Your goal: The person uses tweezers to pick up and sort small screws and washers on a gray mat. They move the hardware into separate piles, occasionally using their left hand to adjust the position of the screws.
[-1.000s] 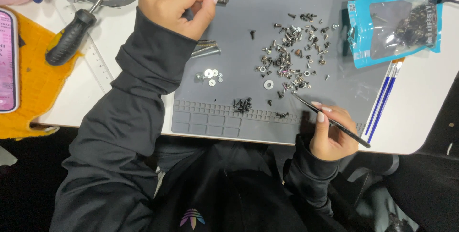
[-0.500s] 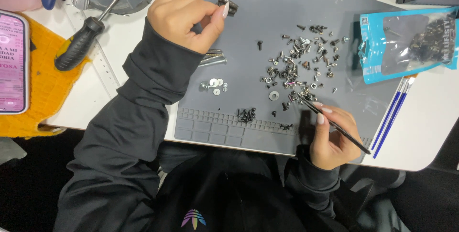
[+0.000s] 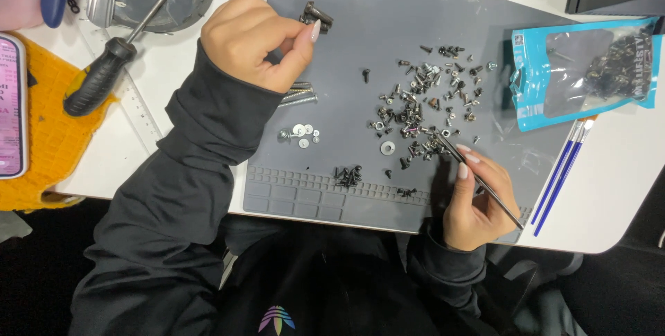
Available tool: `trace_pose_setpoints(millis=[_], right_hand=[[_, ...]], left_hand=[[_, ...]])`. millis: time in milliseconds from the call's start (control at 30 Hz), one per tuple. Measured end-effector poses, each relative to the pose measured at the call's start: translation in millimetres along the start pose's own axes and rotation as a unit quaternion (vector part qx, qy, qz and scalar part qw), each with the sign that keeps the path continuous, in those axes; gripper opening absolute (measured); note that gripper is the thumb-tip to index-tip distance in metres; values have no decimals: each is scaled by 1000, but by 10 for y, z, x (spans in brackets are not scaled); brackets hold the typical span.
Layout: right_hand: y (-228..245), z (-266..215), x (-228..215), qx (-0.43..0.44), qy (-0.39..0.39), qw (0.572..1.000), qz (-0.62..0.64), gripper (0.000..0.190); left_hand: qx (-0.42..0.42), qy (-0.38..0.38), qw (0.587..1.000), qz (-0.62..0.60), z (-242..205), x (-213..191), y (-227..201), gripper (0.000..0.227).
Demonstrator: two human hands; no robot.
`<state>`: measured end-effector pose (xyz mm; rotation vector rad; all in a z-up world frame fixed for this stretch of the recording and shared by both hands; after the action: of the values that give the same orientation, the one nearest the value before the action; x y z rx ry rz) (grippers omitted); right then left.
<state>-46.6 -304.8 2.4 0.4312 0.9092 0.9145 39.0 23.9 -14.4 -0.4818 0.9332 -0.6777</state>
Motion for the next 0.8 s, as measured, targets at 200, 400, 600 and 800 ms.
trace_pose_setpoints(millis=[200,400,600,800], right_hand=[[-37,-18,-7,13,-1,1000,15,6],[-71,-38,4,11,-10,1000,27,7],[-77,-63,0,21,-18,999,23,5],[-97,-101,-10,30,-36,999,17,6]], left_hand=[[-4,-3,1000,-2,-3,0,3,27],[4,4,1000,-12,1,-7,4,27],[7,7,1000,-13,0,-16,6,27],[-7,22,1000,-9,-24,-31,24,29]])
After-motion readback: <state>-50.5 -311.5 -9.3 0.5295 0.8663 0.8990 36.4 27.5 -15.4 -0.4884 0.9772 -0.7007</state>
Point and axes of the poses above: each hand's wrist, its own z-axis towards the middle knuckle, its own x-axis out of the palm, y = z × x, the point moved 3 cm from there along z, towards the middle knuckle, and after that the axes turned 11 degrees about -x, right-handed, at the moved point
